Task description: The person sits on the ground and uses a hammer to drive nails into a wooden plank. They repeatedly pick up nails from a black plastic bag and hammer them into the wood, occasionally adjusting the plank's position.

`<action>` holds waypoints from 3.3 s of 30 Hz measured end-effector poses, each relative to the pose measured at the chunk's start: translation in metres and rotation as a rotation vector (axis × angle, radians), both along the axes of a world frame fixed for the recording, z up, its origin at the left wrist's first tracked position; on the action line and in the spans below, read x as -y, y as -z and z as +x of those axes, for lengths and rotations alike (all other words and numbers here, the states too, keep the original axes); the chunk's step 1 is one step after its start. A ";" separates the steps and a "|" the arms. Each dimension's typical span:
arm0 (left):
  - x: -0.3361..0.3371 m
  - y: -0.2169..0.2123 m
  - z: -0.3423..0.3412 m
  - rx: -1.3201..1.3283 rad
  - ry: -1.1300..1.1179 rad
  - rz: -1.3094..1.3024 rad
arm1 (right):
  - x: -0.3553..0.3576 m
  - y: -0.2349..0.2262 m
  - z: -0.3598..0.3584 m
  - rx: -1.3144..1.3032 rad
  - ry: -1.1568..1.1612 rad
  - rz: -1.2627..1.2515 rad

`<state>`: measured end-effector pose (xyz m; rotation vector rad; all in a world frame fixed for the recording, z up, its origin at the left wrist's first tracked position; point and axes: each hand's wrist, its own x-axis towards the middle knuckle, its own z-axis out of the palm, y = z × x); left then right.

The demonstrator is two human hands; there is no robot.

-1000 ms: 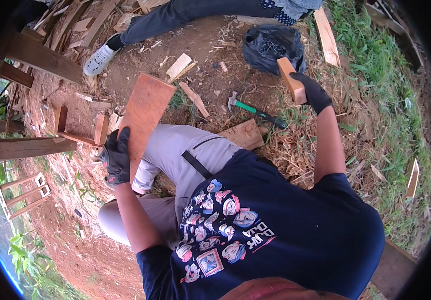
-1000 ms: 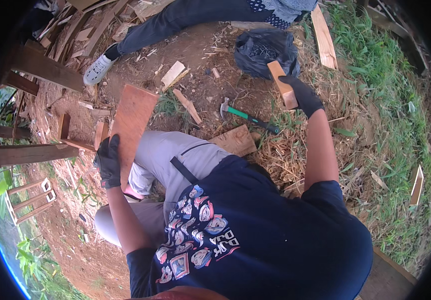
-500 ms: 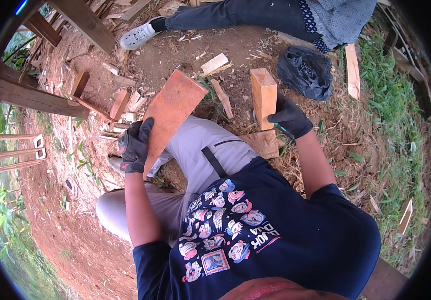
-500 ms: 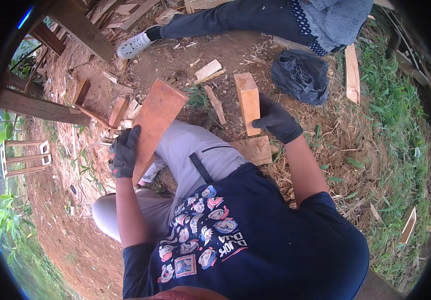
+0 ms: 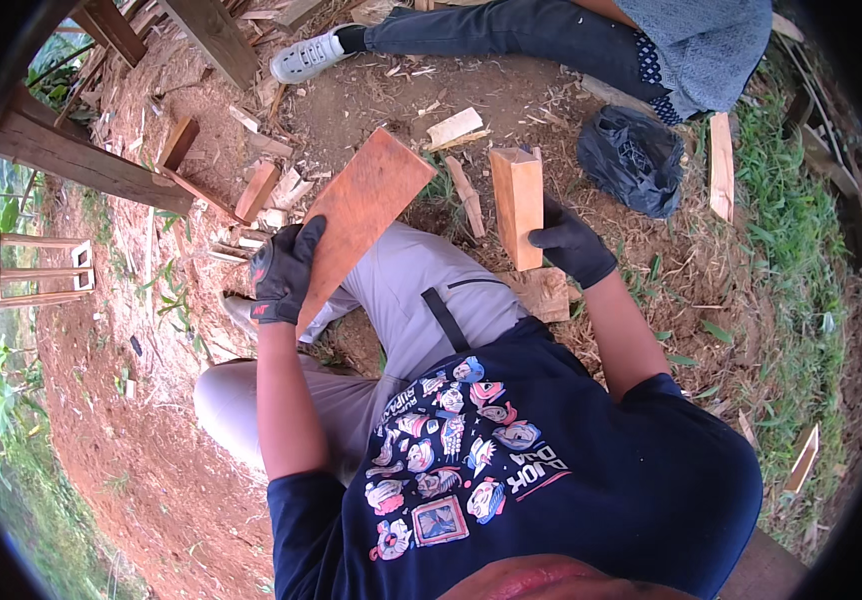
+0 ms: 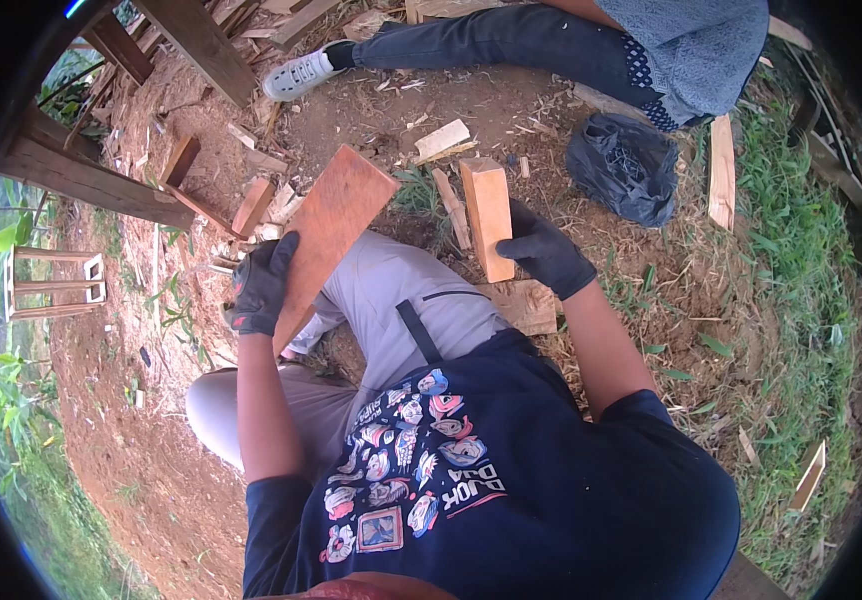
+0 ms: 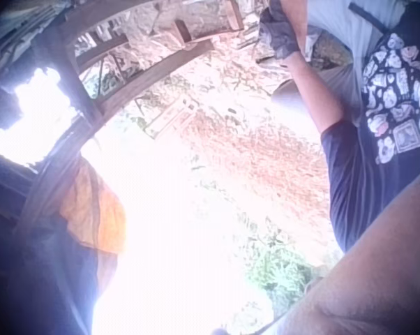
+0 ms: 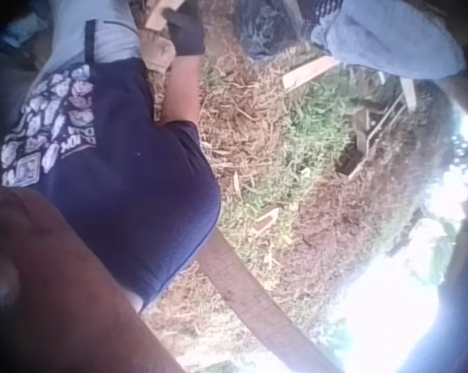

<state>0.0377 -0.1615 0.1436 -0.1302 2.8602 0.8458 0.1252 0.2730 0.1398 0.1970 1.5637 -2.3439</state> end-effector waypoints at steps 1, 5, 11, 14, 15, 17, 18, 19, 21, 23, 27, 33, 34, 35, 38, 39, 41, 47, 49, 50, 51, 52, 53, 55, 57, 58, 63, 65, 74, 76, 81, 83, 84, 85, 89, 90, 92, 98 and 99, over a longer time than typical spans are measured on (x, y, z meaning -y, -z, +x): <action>-0.002 0.001 -0.002 0.013 0.008 0.005 | 0.000 -0.002 0.001 -0.033 -0.013 0.030; -0.002 0.009 -0.005 0.012 0.030 0.016 | -0.004 -0.002 0.000 -0.032 -0.065 0.026; -0.003 0.016 -0.007 -0.012 0.051 -0.011 | -0.007 0.034 0.002 0.146 0.015 -0.257; -0.008 0.011 -0.005 -0.003 0.063 -0.019 | -0.003 0.068 0.006 0.062 0.179 -0.105; -0.013 0.012 -0.007 -0.006 0.074 -0.005 | -0.009 0.100 0.011 -0.131 0.204 0.179; -0.004 0.018 -0.005 -0.004 0.049 -0.008 | 0.009 0.075 -0.003 0.323 0.340 -0.361; -0.002 0.021 -0.005 -0.003 0.045 -0.005 | 0.014 0.068 -0.006 0.346 0.345 -0.342; -0.002 0.022 -0.005 -0.002 0.048 0.000 | 0.016 0.063 -0.007 0.366 0.357 -0.322; -0.002 0.025 -0.007 -0.001 0.053 -0.001 | 0.015 0.061 -0.008 0.395 0.349 -0.309; -0.002 0.027 -0.009 0.003 0.058 -0.009 | 0.006 0.061 -0.012 0.414 0.311 -0.319; -0.006 0.029 -0.009 0.034 0.082 -0.007 | -0.001 0.059 -0.019 0.179 0.318 0.446; -0.018 0.042 -0.009 0.126 0.132 -0.058 | 0.002 0.049 -0.063 -0.040 0.253 1.505; -0.025 0.043 -0.007 0.126 0.132 -0.078 | 0.007 0.059 -0.069 -0.012 0.207 1.563; -0.031 0.040 -0.007 0.153 0.150 -0.091 | 0.013 0.065 -0.076 0.011 0.158 1.622; -0.048 0.035 -0.005 0.228 0.182 -0.065 | 0.021 0.095 -0.079 -0.069 0.145 1.619; -0.050 0.033 -0.006 0.251 0.185 -0.048 | 0.026 0.097 -0.079 -0.079 0.129 1.610; -0.050 0.046 -0.010 0.252 0.208 -0.078 | 0.034 0.104 -0.077 -0.174 0.116 1.661; -0.059 0.064 -0.023 0.285 0.318 -0.126 | -0.001 0.089 -0.089 -0.059 -0.306 1.075; -0.059 0.062 -0.024 0.301 0.363 -0.099 | -0.006 0.090 -0.076 -0.053 -0.416 1.083; -0.061 0.062 -0.026 0.244 0.372 -0.095 | -0.005 0.089 -0.070 -0.055 -0.474 1.085; -0.066 0.063 -0.028 0.188 0.380 -0.091 | -0.006 0.089 -0.067 -0.087 -0.474 1.072; -0.072 0.068 -0.027 0.138 0.393 -0.084 | -0.011 0.094 -0.065 -0.090 -0.464 1.053; -0.077 0.076 -0.026 0.018 0.422 0.024 | -0.015 0.103 -0.064 -0.095 -0.459 1.032; -0.089 0.079 -0.026 0.040 0.485 0.004 | -0.020 0.109 -0.059 -0.151 -0.453 0.959; -0.115 0.071 -0.022 -0.083 0.547 -0.016 | -0.027 0.112 -0.051 -0.140 -0.422 0.910; -0.126 0.070 -0.022 -0.109 0.557 -0.056 | -0.028 0.113 -0.049 -0.140 -0.412 0.884; -0.163 0.073 -0.034 -0.104 0.593 -0.094 | -0.031 0.117 -0.039 -0.237 -0.405 0.986; -0.172 0.078 -0.039 -0.158 0.604 -0.109 | -0.027 0.113 -0.042 -0.336 -0.397 1.153; -0.188 0.079 -0.049 -0.192 0.502 -0.110 | 0.000 0.116 -0.067 -0.426 -0.340 1.299; -0.189 0.073 -0.055 -0.063 0.511 -0.092 | -0.003 0.112 -0.070 -0.394 -0.385 1.256; -0.179 0.065 -0.037 -0.222 0.596 0.002 | 0.002 0.112 -0.074 -0.507 -0.275 1.178; -0.180 0.068 -0.025 -0.231 0.621 0.001 | 0.001 0.123 -0.082 -0.512 -0.273 1.154; -0.182 0.070 -0.019 -0.229 0.623 -0.026 | 0.000 0.130 -0.087 -0.514 -0.284 1.140; -0.185 0.070 -0.016 -0.229 0.620 -0.053 | 0.002 0.128 -0.092 -0.521 -0.297 1.127; -0.180 0.068 -0.008 -0.319 0.596 -0.015 | 0.007 0.112 -0.093 -0.564 -0.343 1.060; -0.179 0.067 -0.011 -0.251 0.600 -0.027 | 0.010 0.108 -0.095 -0.560 -0.383 1.049; -0.179 0.064 -0.018 -0.124 0.608 -0.048 | 0.009 0.111 -0.096 -0.594 -0.409 1.044; -0.188 0.075 -0.013 -0.280 0.629 -0.046 | 0.002 0.160 -0.102 -0.491 -0.280 1.028; -0.190 0.077 -0.015 -0.286 0.632 -0.043 | 0.000 0.165 -0.100 -0.524 -0.243 1.009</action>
